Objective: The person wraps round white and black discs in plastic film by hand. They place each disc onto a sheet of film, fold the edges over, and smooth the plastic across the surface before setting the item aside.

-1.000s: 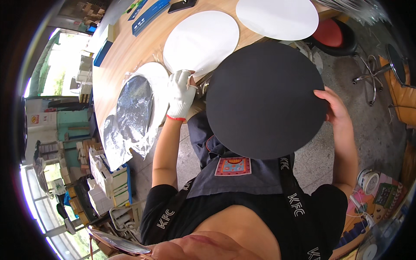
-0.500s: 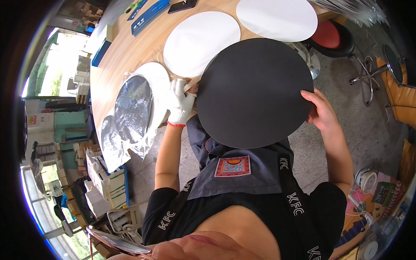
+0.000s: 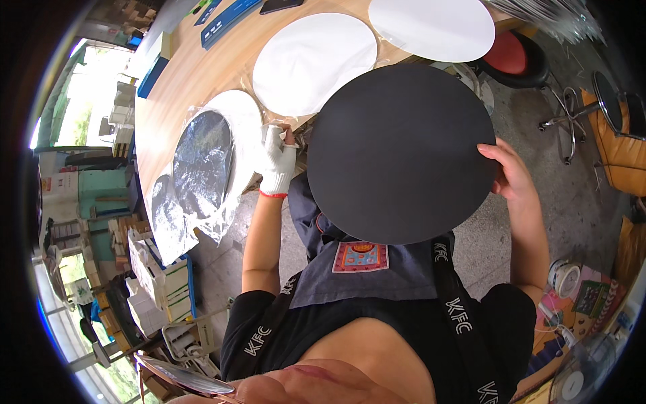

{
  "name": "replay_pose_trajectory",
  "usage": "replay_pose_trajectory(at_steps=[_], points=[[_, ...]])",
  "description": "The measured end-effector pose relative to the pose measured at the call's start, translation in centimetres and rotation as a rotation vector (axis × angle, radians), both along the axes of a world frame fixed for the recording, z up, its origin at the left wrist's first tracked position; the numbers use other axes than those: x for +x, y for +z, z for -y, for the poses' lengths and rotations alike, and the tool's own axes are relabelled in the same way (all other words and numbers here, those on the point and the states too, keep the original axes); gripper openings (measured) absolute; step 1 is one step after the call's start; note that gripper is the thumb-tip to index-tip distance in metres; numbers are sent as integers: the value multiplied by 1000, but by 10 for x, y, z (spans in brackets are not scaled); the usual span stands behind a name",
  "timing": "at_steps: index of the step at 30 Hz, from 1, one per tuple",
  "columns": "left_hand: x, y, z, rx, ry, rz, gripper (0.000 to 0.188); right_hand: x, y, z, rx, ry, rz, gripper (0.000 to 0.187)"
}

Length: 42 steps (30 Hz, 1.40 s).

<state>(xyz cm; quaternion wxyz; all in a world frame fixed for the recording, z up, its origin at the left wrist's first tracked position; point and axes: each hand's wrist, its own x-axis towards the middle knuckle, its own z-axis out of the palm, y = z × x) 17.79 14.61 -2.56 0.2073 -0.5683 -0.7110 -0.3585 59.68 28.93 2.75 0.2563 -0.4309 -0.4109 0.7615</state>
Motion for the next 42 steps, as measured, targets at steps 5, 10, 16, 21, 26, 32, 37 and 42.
replay_pose_trajectory(at_steps=[5,10,16,21,26,32,37,42], points=[[5,6,7,-30,77,-9,18,33,2,-12,33,25,17,32],[1,-5,11,-12,10,107,15,60,11,-20,33,23,-50,42],[-4,-18,11,19,-33,133,17,38,11,-14,21,38,-84,39],[0,-17,11,37,-26,161,17,12,6,-6,-29,27,0,34],[3,-16,13,7,-8,204,16,-6,-3,-2,-85,-33,-8,25],[5,-12,17,7,-14,166,15,-19,-6,10,-72,7,-53,21],[5,-13,19,16,-79,137,18,-51,-2,37,-138,-85,-148,18],[15,-10,22,-42,-148,216,22,-80,-38,55,-193,108,-343,27]])
